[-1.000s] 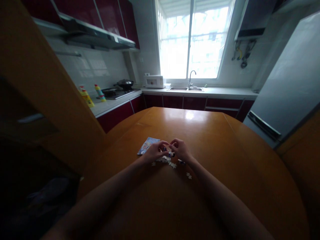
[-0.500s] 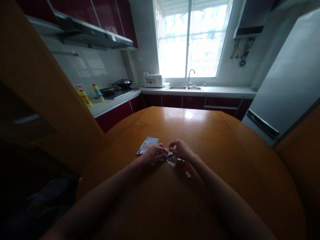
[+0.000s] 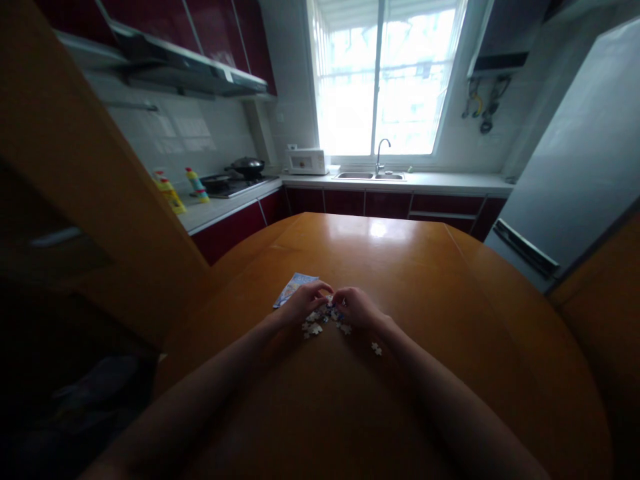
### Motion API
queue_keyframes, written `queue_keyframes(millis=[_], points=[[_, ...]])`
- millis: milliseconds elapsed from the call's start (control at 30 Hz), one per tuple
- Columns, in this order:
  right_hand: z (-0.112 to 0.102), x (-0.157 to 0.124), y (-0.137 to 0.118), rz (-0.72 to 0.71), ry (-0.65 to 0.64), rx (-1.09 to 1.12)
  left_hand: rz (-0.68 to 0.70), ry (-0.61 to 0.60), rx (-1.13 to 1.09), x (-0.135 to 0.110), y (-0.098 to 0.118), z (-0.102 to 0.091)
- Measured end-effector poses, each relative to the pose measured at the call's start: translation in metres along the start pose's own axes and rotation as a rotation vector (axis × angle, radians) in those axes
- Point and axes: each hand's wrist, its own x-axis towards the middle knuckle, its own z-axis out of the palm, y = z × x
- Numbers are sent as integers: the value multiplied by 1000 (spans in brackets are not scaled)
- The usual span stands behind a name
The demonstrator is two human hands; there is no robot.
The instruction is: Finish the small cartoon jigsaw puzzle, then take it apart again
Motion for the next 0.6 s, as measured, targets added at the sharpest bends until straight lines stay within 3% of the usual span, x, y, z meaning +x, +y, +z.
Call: queue_keyframes(millis=[167,267,367,467,600], points=[[-10,-2,0,-22,-28,0,24,-107,27,-3,9,-19],[-18,-11,-1,-4,-30,-23,9,-119,108,-16,16,-29],[-21,-25,-6,24,-13,-63,15,-222,153,-35,21,-32],[-13,-36,-19,38,-25,-89,23,-295,153,-50,24,-27],[7,-39,-39,19,-41,-105,33,-283,134,-54,25,-20]])
